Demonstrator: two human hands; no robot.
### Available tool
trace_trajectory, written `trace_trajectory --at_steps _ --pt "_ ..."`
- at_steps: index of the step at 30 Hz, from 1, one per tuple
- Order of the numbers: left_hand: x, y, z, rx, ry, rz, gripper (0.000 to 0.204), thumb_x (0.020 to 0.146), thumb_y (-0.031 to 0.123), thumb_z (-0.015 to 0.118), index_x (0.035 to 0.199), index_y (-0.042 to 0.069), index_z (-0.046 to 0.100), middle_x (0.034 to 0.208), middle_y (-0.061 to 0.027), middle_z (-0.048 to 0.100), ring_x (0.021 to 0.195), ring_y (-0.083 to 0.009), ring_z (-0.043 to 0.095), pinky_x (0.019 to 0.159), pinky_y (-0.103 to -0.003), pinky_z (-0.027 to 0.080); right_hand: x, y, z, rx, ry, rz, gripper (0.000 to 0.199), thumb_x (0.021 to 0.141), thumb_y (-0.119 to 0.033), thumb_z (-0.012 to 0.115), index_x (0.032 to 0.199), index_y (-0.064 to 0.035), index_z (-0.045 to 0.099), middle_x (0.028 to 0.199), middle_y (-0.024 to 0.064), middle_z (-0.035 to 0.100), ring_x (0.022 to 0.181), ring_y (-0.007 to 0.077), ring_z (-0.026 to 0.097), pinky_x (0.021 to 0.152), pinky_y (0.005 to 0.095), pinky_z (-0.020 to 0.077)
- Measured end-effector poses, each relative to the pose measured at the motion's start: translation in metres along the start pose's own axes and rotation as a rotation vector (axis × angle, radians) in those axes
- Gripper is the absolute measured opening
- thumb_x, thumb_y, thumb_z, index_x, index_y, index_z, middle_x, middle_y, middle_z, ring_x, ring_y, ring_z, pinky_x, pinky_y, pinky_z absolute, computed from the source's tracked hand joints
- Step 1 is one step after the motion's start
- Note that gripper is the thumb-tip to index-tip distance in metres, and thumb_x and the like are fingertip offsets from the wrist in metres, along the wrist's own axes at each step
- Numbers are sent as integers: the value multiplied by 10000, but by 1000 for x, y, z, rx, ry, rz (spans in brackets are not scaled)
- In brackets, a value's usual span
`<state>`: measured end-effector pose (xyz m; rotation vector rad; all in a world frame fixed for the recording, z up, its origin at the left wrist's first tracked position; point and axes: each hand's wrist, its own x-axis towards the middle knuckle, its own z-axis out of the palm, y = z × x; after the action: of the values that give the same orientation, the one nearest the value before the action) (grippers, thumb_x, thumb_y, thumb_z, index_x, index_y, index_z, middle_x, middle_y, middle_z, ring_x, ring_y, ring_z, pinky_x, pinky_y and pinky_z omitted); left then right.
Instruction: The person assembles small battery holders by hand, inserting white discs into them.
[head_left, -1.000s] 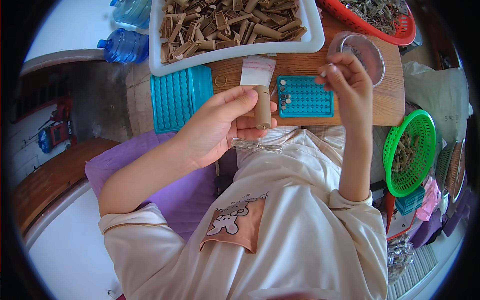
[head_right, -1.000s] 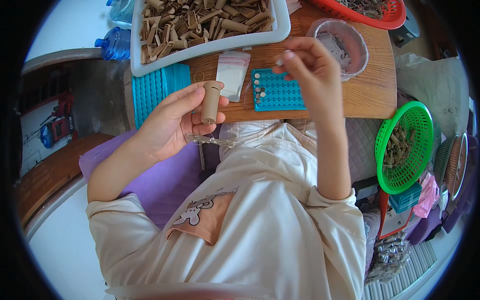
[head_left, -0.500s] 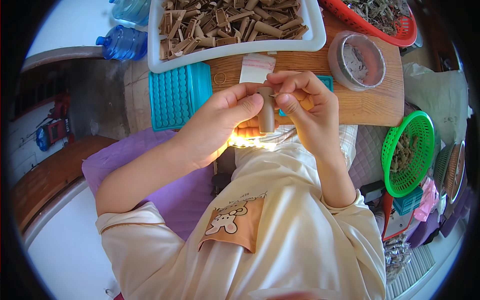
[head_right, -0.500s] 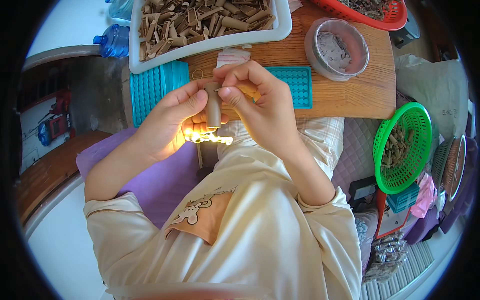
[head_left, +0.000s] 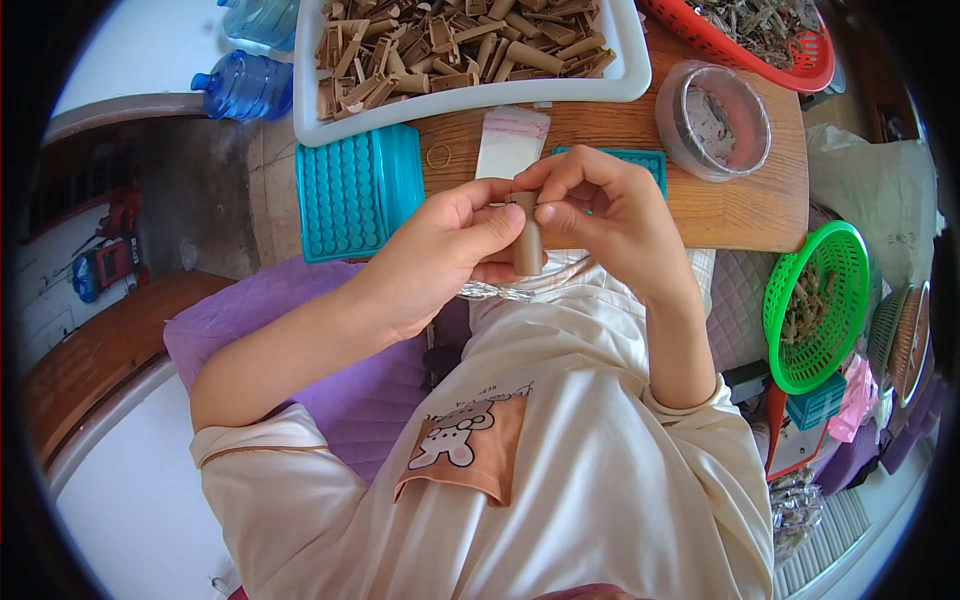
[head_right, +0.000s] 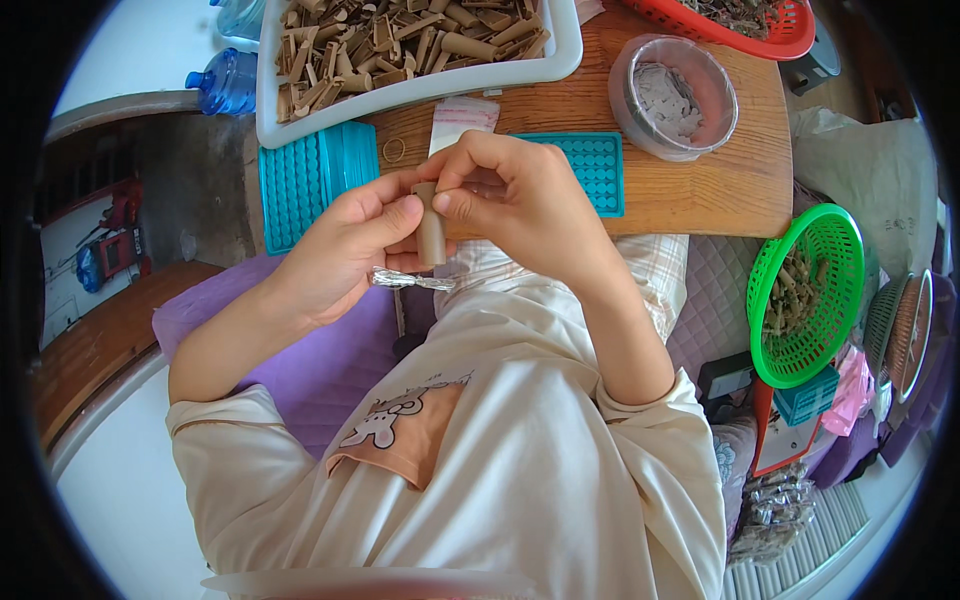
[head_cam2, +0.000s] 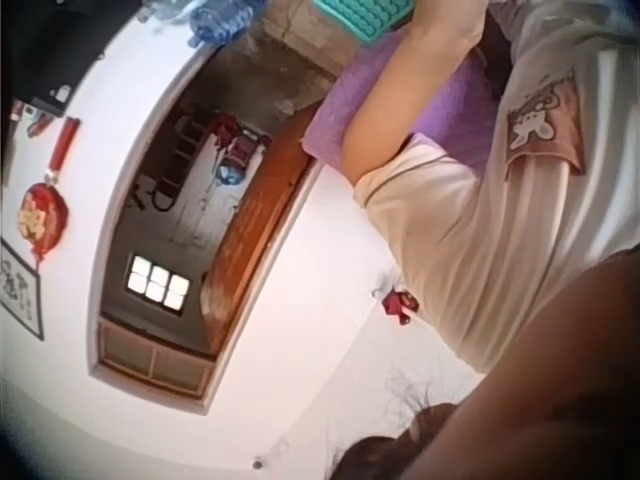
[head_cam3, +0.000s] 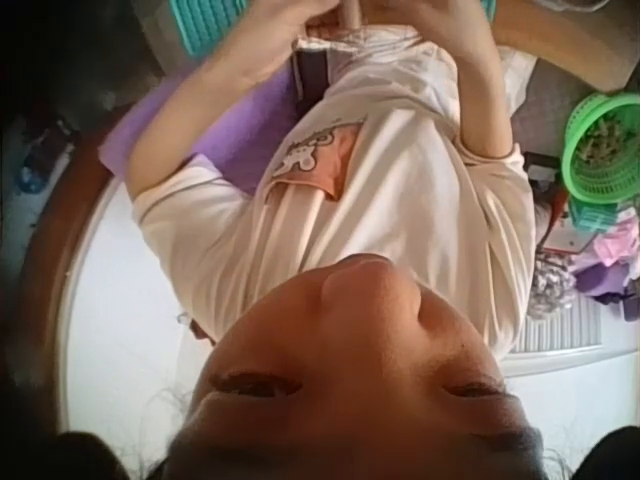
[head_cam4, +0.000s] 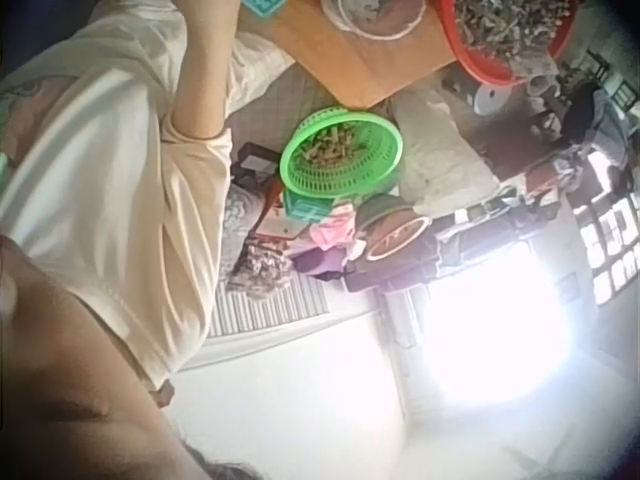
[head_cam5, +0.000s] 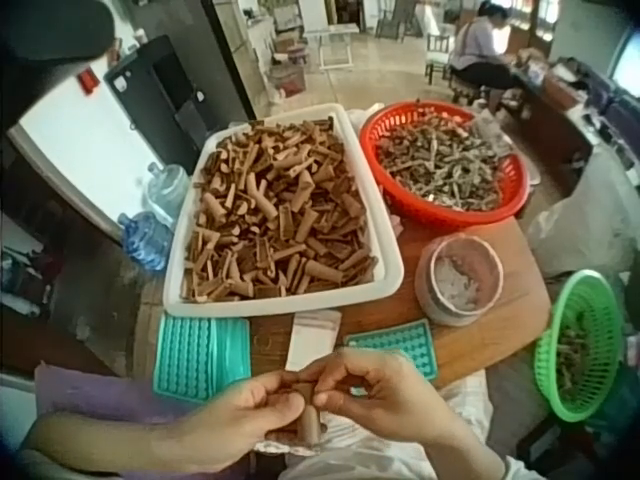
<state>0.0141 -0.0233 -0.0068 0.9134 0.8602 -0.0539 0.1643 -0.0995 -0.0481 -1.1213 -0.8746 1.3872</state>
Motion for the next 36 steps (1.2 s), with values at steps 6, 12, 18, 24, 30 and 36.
trace_trajectory --at_steps 6,12,18,24,30,36 --pt "-5 12 3 7 -34 52 411 881 249 419 1224 38 338 1046 -66 505 896 -162 546 798 -293 448 -5 2 5 -167 190 -333 68 728 49 547 775 18 509 851 110 602 742 141 571 653 253 471" --pt "0 8 -2 26 -11 57 417 880 250 420 1227 35 330 1059 -72 497 889 -162 548 809 -303 451 2 8 5 -338 171 -384 72 719 52 536 779 20 513 851 129 597 689 184 568 629 257 468" --pt "-3 11 -1 242 -17 510 361 823 149 527 1122 20 371 1048 -96 469 952 -217 521 840 -356 442 -2 9 15 121 392 -405 95 814 -62 517 886 -5 494 771 8 510 756 97 508 714 205 424" --pt "-7 9 -5 1012 -23 1286 229 720 48 580 907 53 447 991 -102 441 991 -283 505 864 -407 407 -21 6 18 471 16 -44 326 879 -320 417 985 -20 488 835 9 517 737 68 479 636 189 391" --pt "2 -5 -1 1299 98 1854 243 658 142 638 827 106 465 916 -67 423 932 -253 497 867 -418 393 -29 -1 28 764 -213 -38 441 839 -409 440 1061 -27 448 873 35 521 825 100 498 732 237 410" --pt "-12 6 5 776 59 1014 706 550 435 745 1045 45 427 992 -116 422 902 -250 481 769 -359 409 -26 -4 35 754 -111 -256 425 850 -393 425 1069 -28 411 925 65 486 858 137 466 760 266 389"
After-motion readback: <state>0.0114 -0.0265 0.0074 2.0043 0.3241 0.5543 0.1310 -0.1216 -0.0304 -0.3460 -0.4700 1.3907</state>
